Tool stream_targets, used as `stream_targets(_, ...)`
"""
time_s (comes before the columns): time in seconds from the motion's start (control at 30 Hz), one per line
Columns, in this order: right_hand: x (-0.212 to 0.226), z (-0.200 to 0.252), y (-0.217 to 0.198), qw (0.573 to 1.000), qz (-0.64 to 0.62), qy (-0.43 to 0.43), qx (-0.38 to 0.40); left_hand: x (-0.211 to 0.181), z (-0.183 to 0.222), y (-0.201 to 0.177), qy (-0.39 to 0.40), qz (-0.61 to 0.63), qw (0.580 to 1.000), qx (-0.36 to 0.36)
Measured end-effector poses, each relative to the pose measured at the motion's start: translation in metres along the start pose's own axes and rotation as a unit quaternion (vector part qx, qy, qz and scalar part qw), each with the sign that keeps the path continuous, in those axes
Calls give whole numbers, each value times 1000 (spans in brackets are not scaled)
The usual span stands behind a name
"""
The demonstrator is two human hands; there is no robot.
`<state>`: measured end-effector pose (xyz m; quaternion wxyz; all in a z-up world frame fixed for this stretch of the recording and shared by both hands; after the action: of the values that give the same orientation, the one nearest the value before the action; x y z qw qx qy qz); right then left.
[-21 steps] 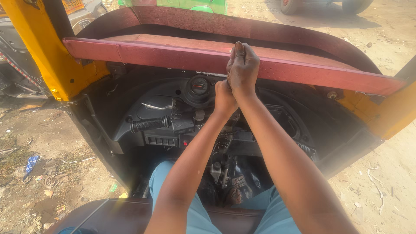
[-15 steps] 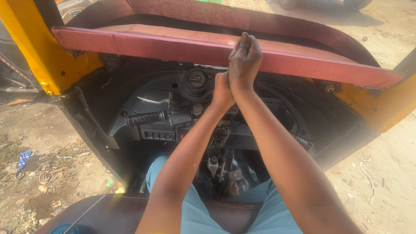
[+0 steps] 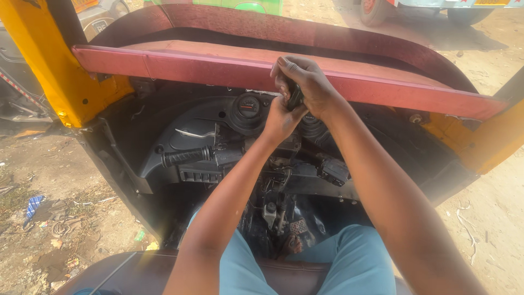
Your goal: The person uses a screwdriver to loosen and remove screws from the dashboard and steering column assembly of an auto rickshaw, then uses a blue oil can to lubricate components within the steering mechanism.
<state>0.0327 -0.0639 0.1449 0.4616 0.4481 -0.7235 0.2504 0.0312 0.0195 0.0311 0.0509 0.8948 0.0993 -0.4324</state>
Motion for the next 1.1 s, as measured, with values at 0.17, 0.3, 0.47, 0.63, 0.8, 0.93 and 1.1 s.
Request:
stream_targets(0.17, 22, -9, 20, 994, 41, -21, 96, -5, 7, -7, -7, -61, 998, -17)
stream_targets(0.3, 9, -29, 32, 979, 205, -10, 15, -32, 15, -13, -60, -266, 955, -115)
stream_targets(0.47, -4, -41, 31, 990, 94, -61, -87, -78, 40, 13, 85, -343, 864, -359)
stream_targets(0.63, -12, -41, 37, 985, 108, -100, -91, -70, 24, 18, 73, -291, 850, -433)
stream_targets(0.8, -15, -46, 46, 963, 206, -158, -69, -48, 14, 0, 72, -304, 843, -439)
stream_targets(0.93, -13, -42, 39, 981, 135, -100, -92, -40, 8, 1, 73, -291, 871, -390)
stream_targets(1.1, -11, -36, 19, 972, 149, -121, -133, -39, 6, 8, 96, -248, 902, -340)
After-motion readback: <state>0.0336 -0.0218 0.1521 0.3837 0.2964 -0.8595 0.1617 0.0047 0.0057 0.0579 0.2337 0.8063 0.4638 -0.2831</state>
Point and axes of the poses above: each hand's wrist, its own z-axis away from the middle knuckle, its own y-axis out of the palm, x = y × z, the point moved 4 cm from there along -z, towards the middle knuckle, and after that the axes turned 8 degrees about -z, right-handed, at the moved point
